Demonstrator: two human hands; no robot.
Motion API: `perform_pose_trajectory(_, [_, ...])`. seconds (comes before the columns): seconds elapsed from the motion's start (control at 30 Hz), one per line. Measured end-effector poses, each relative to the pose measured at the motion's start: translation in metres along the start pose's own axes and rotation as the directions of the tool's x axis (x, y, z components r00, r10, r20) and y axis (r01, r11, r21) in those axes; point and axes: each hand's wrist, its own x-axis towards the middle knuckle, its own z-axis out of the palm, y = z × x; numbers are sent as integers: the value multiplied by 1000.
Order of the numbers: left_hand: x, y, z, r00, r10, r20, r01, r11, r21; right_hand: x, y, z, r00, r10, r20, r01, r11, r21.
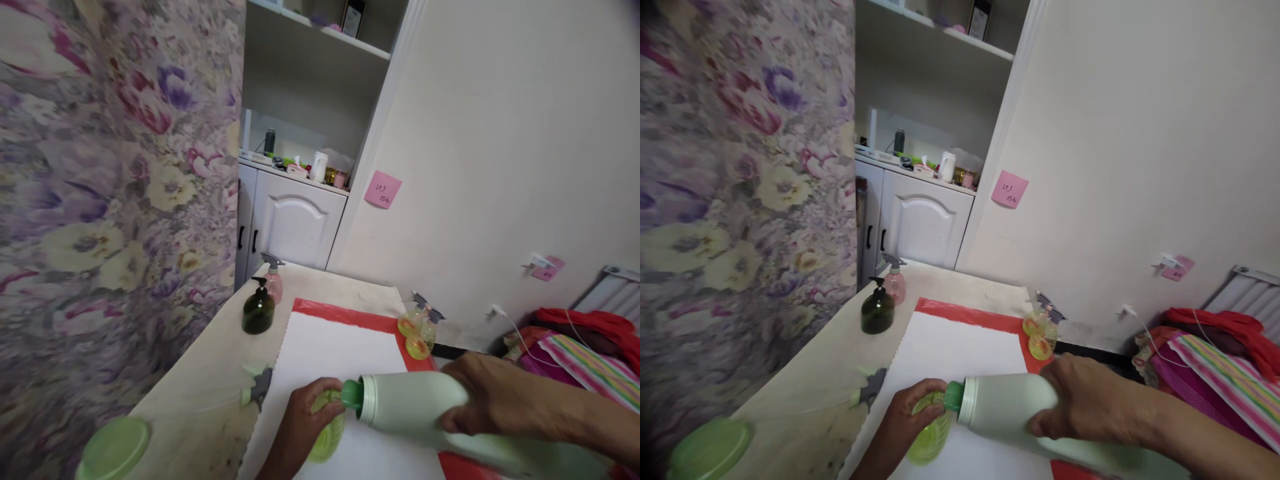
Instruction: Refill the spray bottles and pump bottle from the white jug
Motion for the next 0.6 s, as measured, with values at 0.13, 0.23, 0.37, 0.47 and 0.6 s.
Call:
perform_pose_trajectory(0.13, [-1,-1,0,1000,11,5,-11,1000,-14,1,2,0,1000,26,9,-26,999,-18])
perform_pose_trajectory(0.23, [-2,0,0,1000,7,3,-7,1000,-10,1,2,0,999,29,18,-28,999,-22])
perform_pose_trajectory(0.37, [-2,2,0,1000,1,-3,-1,1000,-5,2,1,-1,999,25,21,-25,1000,-8])
perform_pose_trajectory(0.47, [-2,3,0,1000,4,-1,-4,1000,-10,1,2,-1,1000,19,16,-19,1000,-16])
perform_pose_trajectory(0.6, [-1,3,0,1000,3,-6,-3,1000,-8,0,4,1,1000,17,17,-17,1000,-9])
